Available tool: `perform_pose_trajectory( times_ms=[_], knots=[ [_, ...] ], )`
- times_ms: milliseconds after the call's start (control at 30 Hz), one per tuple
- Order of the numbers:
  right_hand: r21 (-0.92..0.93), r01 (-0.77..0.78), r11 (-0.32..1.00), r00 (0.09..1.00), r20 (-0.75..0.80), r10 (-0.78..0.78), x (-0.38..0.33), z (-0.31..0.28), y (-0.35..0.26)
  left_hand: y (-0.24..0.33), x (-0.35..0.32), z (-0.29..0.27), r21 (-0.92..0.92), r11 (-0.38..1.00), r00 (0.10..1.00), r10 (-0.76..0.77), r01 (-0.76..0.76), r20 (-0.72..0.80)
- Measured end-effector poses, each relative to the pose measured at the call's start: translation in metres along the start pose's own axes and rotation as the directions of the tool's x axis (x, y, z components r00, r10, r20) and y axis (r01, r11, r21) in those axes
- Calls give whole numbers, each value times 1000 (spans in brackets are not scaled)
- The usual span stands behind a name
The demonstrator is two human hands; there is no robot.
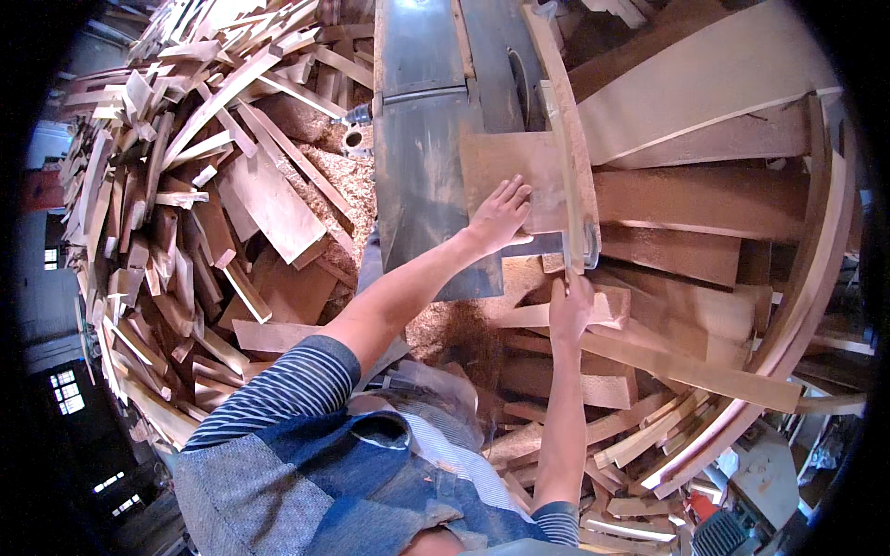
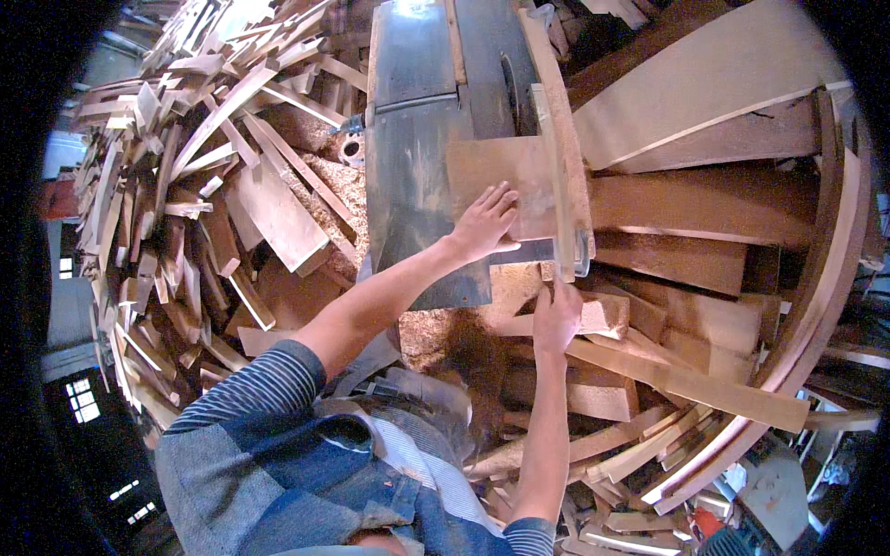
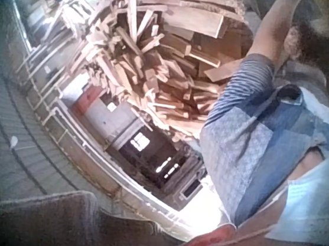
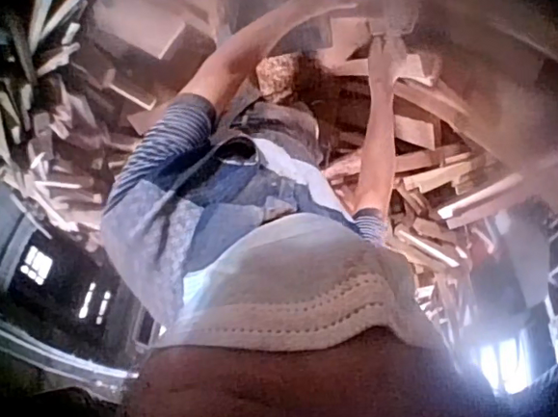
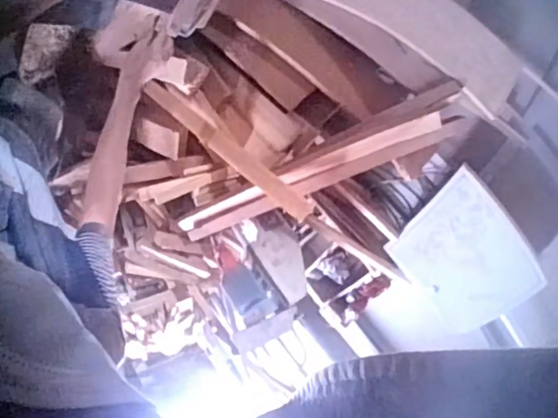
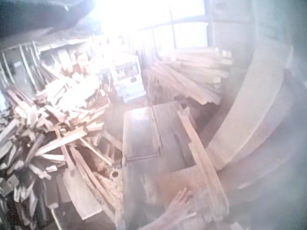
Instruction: The person uses a table saw to cut several small wood blocks, then picks up a larger wood piece from a pile and measures its thickness using a tape measure before returning to cut more wood blocks on the saw.
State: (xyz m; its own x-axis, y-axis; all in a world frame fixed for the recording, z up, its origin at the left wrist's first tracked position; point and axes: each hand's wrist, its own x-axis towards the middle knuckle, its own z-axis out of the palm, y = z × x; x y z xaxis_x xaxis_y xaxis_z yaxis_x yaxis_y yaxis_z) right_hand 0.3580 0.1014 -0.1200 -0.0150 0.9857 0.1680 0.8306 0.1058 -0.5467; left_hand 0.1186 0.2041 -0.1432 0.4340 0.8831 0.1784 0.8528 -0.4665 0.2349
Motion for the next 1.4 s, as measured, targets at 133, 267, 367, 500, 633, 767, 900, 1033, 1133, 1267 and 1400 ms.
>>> perform_pose_trajectory(
  times_ms=[133, 267, 367, 500, 633, 767, 900, 1033, 1133, 1267, 1400],
  knots=[
    [-134, 102, 986, 993, 73, -93, 58, 12, -2, -2, -1, 1, 15, 999, 999, -35, 36, -32],
    [-291, 314, 903, 947, 165, -276, 106, 15, -2, 2, 2, -7, 34, 991, 991, -131, 132, -28],
    [-205, 328, 922, 926, 264, -271, 129, 21, 7, -2, 6, -8, 43, 986, 986, -157, 159, -51],
    [-138, 374, 917, 912, 232, -338, 147, 37, 15, -13, 13, -7, 67, 983, 984, -170, 173, -44],
    [-153, 436, 887, 896, 165, -412, 159, 39, 7, -21, 22, -8, 66, 987, 989, -149, 149, -1],
    [-174, 468, 866, 881, 162, -444, 162, 41, 0, -25, 20, -8, 70, 988, 991, -135, 134, -2],
    [-195, 462, 865, 886, 150, -439, 161, 44, 0, -27, 18, -5, 47, 991, 992, -124, 125, -26],
    [-211, 459, 863, 889, 111, -445, 158, 45, 8, -21, 21, -15, 29, 982, 983, -183, 184, -32],
    [-204, 433, 878, 901, 120, -416, 158, 44, 4, -27, 3, -37, -89, 923, 917, -382, 374, -118],
    [-252, 415, 874, 909, 161, -386, 153, 46, 0, -47, 1, -34, -565, 641, 779, -627, 520, 6],
    [-268, 408, 873, 913, 135, -385, 144, 56, 7, -40, 1, -18, -567, 616, 744, -668, 547, -8]
  ],
)
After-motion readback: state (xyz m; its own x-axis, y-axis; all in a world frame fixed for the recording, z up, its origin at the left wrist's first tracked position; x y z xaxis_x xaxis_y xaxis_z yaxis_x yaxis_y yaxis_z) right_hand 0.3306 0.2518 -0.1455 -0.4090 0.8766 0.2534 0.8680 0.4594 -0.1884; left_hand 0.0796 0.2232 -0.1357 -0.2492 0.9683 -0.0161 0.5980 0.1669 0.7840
